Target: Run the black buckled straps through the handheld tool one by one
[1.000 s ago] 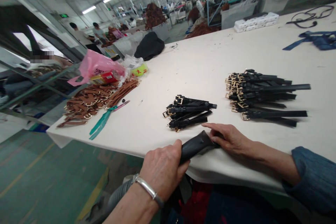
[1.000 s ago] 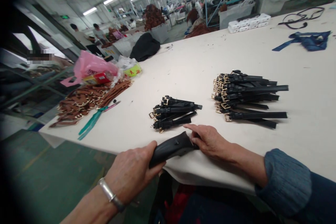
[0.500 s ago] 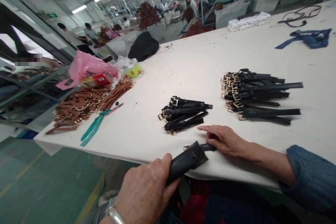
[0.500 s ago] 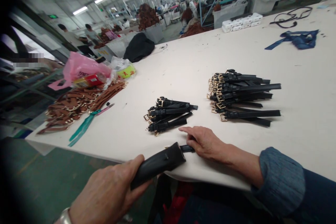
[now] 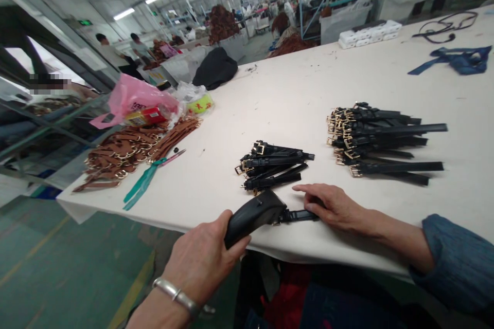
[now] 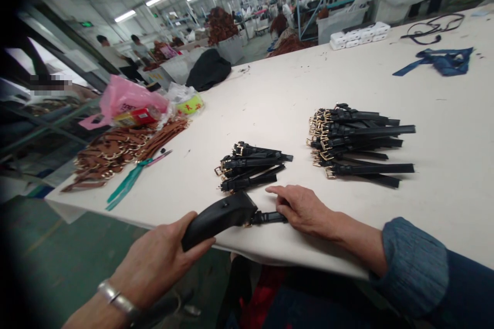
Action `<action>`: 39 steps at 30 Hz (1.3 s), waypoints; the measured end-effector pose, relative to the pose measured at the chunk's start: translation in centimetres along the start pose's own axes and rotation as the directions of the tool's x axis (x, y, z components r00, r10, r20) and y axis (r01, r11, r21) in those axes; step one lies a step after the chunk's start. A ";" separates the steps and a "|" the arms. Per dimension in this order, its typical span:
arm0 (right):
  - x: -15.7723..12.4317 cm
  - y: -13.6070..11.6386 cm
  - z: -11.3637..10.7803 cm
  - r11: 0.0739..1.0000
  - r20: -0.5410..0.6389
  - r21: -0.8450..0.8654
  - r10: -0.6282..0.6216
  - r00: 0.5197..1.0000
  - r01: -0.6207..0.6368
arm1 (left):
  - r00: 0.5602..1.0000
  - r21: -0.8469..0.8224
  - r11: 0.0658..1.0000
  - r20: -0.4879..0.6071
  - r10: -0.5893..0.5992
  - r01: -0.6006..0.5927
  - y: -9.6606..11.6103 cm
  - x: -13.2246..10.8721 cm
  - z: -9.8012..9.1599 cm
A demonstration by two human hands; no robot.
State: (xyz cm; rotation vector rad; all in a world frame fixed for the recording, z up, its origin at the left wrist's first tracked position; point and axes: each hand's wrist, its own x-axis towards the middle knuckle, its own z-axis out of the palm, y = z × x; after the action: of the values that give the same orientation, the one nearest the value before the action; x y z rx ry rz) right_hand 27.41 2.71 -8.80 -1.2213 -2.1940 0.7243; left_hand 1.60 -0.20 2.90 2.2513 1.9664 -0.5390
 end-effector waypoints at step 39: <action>-0.3 -0.8 -1.7 0.983 -0.045 -0.178 -0.057 0.997 0.048 | 0.982 -0.299 0.943 -0.079 -0.173 0.143 0.2 -2.4 3.2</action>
State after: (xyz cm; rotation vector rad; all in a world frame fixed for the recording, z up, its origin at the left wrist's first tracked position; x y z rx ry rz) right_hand 28.19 2.40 -7.06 -1.2479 -2.2793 0.4807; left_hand 0.95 -3.47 0.73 1.9904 2.1266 -0.1302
